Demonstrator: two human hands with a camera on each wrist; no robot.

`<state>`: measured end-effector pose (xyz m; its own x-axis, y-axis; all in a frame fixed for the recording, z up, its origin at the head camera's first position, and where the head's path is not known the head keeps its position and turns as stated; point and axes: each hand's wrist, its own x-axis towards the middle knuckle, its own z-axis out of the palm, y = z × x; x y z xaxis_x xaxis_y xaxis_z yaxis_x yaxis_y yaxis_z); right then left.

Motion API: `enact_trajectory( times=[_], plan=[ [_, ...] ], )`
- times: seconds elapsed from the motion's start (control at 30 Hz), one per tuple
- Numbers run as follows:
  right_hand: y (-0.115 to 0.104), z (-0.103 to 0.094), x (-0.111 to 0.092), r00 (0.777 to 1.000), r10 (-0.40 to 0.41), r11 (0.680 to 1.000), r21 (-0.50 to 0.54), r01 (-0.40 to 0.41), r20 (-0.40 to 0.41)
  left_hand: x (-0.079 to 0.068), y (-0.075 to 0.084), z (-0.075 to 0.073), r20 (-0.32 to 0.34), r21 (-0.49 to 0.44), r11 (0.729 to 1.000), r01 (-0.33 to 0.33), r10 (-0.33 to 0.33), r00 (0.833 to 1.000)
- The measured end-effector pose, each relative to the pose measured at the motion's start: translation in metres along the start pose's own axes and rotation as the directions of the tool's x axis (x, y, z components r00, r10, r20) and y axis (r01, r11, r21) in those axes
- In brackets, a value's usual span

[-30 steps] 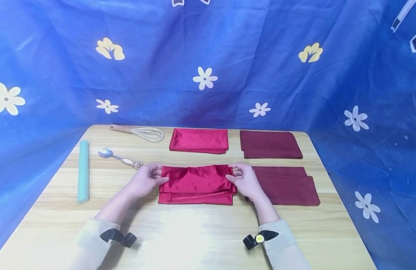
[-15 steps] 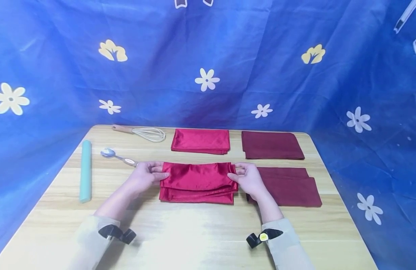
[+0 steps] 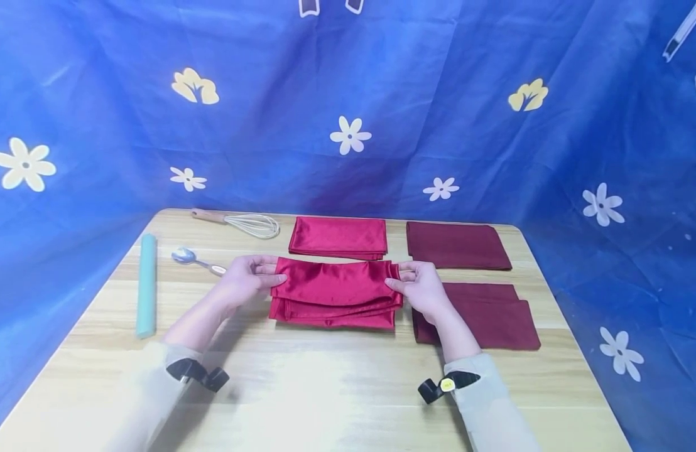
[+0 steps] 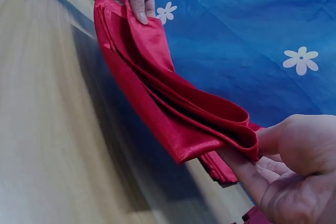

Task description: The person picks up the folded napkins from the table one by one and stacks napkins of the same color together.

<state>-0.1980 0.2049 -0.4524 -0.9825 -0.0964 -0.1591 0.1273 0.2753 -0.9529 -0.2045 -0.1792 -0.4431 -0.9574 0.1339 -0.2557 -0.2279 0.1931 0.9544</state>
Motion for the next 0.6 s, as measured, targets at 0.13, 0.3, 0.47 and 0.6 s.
enact_trajectory(
  times=[0.13, 0.3, 0.47, 0.6],
  plan=[
    [-0.007, -0.005, 0.007, 1.000, 0.003, 0.998, 0.064, -0.004, 0.014, 0.007, 0.007, -0.003, 0.006, -0.005, 1.000, -0.015, 0.015, 1.000],
    [-0.014, -0.011, 0.018, 0.999, -0.004, 0.994, 0.107, 0.000, 0.032, 0.021, 0.014, -0.007, 0.000, 0.007, 0.999, -0.038, 0.038, 0.999],
    [-0.021, -0.016, 0.031, 0.999, -0.008, 0.991, 0.137, 0.002, 0.048, 0.035, 0.026, -0.008, -0.005, 0.038, 0.997, -0.068, 0.068, 0.998],
    [-0.028, -0.020, 0.041, 0.998, 0.002, 0.986, 0.166, -0.011, 0.058, 0.043, 0.038, -0.009, -0.013, 0.037, 0.997, -0.074, 0.075, 0.997]
  ],
)
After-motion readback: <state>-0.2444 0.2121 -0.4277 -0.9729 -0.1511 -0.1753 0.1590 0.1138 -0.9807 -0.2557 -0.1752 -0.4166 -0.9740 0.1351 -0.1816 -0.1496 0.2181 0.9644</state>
